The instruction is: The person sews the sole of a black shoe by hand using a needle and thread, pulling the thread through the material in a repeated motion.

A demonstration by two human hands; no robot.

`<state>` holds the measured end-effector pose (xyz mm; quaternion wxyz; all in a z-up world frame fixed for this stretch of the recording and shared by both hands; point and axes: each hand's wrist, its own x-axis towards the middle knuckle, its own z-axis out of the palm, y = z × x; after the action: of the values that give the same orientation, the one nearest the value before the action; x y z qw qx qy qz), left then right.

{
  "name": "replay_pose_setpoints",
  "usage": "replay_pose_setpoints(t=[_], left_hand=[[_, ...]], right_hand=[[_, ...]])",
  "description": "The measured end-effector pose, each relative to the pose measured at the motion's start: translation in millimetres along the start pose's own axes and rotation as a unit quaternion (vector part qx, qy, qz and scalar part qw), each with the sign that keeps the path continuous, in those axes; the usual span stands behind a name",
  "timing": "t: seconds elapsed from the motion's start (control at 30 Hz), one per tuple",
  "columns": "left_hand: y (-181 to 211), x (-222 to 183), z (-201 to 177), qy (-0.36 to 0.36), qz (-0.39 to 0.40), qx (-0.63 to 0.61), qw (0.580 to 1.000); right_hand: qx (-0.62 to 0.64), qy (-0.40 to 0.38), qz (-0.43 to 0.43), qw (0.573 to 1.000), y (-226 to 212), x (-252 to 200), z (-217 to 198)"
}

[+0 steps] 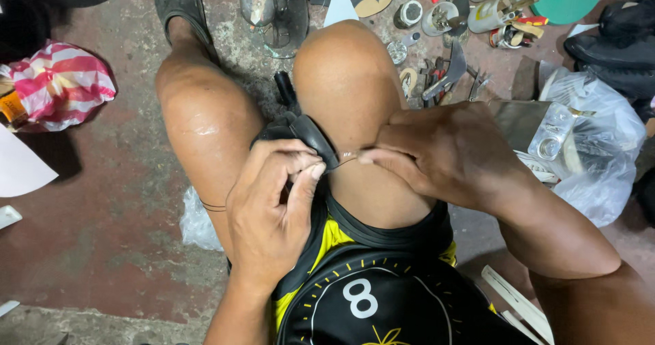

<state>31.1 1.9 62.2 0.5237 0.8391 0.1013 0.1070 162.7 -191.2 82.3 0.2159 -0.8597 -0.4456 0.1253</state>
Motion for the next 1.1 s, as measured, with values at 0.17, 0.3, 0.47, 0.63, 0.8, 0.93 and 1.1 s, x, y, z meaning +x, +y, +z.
replay_pose_setpoints(t=[0.17, 0.3, 0.47, 0.63, 0.8, 0.93, 1.1], left_hand=[[-4.9, 0.6, 0.2, 0.020, -0.035, -0.059, 0.997], [-0.9, 1.0, -1.0, 0.015, -0.046, -0.056, 0.997], [7.5, -0.4, 2.2, 0.008, 0.009, 0.042, 0.999], [8.3, 2.0, 8.1, 0.015, 0.044, 0.117, 0.992], [6.0, -0.2, 15.3, 0.031, 0.053, 0.146, 0.987], [6.7, -2.5, 13.4, 0.018, 0.031, 0.111, 0.993], [3.0, 0.5, 5.9, -0.002, 0.013, 0.046, 0.999]], right_hand=[[0.036, 0.008, -0.021, 0.999, 2.9, 0.7, -0.9], [0.048, 0.003, -0.009, 0.999, 4.2, 2.9, 1.6], [0.047, 0.013, -0.010, 0.999, 4.7, 0.1, 4.1], [0.040, 0.022, -0.013, 0.999, 6.8, -0.9, 4.8], [0.029, 0.022, -0.008, 0.999, 3.8, -2.5, 4.3], [-0.033, -0.034, -0.036, 0.998, -2.1, -0.5, 2.9], [0.107, -0.060, -0.109, 0.986, -1.5, 6.8, 2.9]])
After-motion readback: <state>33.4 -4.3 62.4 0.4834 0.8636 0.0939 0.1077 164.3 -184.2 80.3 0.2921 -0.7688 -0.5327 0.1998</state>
